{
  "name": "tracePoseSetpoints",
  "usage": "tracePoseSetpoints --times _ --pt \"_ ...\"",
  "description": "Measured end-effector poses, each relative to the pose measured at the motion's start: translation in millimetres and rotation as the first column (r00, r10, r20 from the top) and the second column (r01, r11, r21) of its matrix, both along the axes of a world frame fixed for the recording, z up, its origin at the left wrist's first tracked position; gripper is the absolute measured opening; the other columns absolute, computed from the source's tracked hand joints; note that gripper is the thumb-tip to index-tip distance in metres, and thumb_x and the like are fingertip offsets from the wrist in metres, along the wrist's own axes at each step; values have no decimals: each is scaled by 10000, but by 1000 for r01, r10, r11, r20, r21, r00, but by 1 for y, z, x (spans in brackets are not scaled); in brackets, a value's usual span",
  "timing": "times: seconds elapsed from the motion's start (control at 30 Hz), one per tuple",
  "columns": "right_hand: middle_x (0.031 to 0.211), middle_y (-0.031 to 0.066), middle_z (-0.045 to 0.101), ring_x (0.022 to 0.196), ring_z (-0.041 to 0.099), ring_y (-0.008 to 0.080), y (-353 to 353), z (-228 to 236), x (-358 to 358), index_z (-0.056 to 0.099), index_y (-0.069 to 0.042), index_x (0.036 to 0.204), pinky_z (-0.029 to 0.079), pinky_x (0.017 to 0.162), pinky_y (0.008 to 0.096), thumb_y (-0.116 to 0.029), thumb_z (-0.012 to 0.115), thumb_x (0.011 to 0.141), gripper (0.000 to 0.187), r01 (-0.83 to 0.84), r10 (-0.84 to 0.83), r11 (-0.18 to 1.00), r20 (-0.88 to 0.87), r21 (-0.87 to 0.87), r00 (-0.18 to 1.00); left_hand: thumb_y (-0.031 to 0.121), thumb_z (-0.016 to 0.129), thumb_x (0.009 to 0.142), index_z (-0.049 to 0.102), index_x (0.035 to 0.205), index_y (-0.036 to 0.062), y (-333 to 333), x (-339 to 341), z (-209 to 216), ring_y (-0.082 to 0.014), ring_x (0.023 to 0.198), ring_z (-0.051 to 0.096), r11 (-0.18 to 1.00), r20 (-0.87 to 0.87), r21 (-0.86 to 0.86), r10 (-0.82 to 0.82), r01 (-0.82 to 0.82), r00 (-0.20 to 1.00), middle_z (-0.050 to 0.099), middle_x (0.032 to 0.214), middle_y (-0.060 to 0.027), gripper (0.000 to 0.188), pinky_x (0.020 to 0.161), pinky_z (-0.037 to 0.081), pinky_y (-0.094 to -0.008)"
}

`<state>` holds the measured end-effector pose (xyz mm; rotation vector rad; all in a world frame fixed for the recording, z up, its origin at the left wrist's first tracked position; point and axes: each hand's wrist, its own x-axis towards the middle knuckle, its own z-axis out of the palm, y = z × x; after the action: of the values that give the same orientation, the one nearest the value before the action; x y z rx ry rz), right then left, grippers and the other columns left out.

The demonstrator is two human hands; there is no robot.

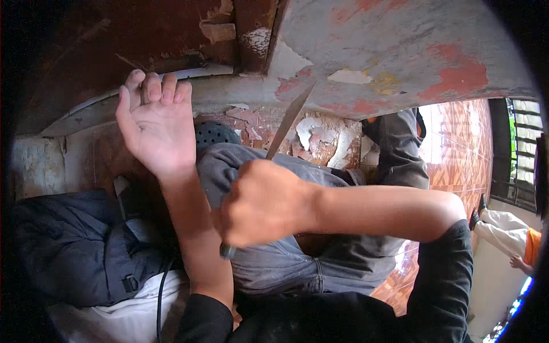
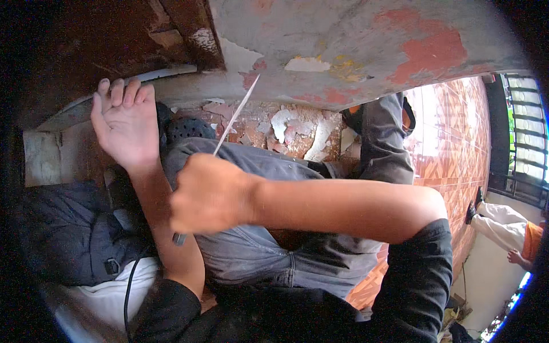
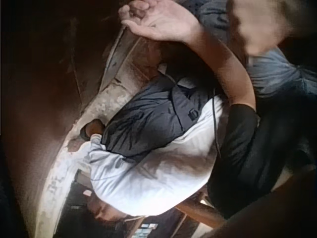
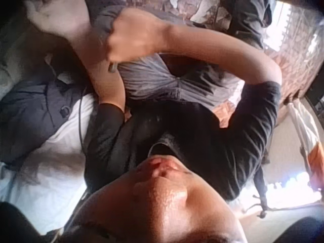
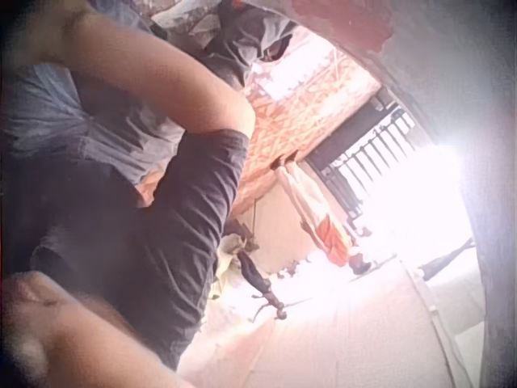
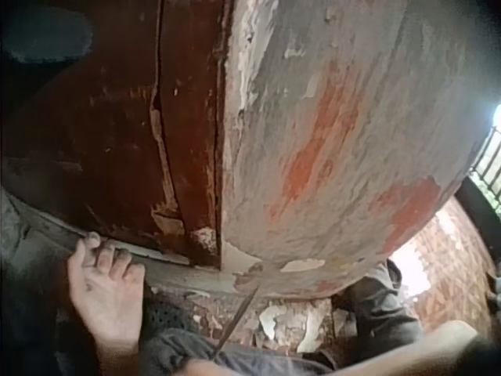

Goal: The person scrapes peeling paint from a wall near a door frame using a putty knife.

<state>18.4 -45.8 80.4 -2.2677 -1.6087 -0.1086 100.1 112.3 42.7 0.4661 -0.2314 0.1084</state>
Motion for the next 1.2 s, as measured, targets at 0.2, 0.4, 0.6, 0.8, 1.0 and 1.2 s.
tracePoseSetpoints --times 0.2,0.4,0.6,0.8,1.0,1.2 --pt "489 15 566 455 599 181 -11 -19 20 596 -116 598 466 390 322 -201 635 649 106 69 -64 996 91 -58 994 291 490 959 566 1047 50 -3 1 -1 -145 727 382 1000 -7 17 -14 14 1000 449 749 -14 267 691 329 -306" --pt "480 26 549 452 605 189 -10 -16 25 569 -113 585 426 352 325 -188 635 657 123 135 -137 991 139 25 981 289 490 959 558 1046 45 -5 -1 0 -148 736 378 1000 1 11 -28 28 1000 442 762 -17 268 699 328 -305" --pt "473 31 549 467 618 198 -7 -9 34 569 -107 555 439 375 315 -202 649 625 142 218 -228 972 143 84 963 289 495 956 557 1044 42 -6 -1 3 -149 737 380 999 0 -11 -40 40 999 444 762 -18 270 696 327 -306" --pt "512 39 588 503 642 211 -1 8 16 619 -108 606 465 398 335 -205 637 657 111 105 -106 993 21 50 994 294 504 949 564 1045 41 -7 -1 4 -153 736 386 1000 -18 0 -20 20 1000 443 760 -20 277 694 327 -305" --pt "534 50 609 505 642 207 3 14 12 652 -114 646 471 403 337 -213 630 682 107 117 -119 992 35 42 992 299 488 959 565 1047 46 -7 0 -1 -154 736 394 1000 -21 15 -3 3 1000 454 771 -21 279 702 334 -310" --pt "504 40 593 503 642 206 3 -5 27 599 -133 496 461 394 334 -241 636 586 145 272 -278 961 156 57 948 309 482 965 577 1043 52 -8 1 -2 -148 729 391 1000 -35 21 -4 4 999 445 747 -15 284 698 333 -305"
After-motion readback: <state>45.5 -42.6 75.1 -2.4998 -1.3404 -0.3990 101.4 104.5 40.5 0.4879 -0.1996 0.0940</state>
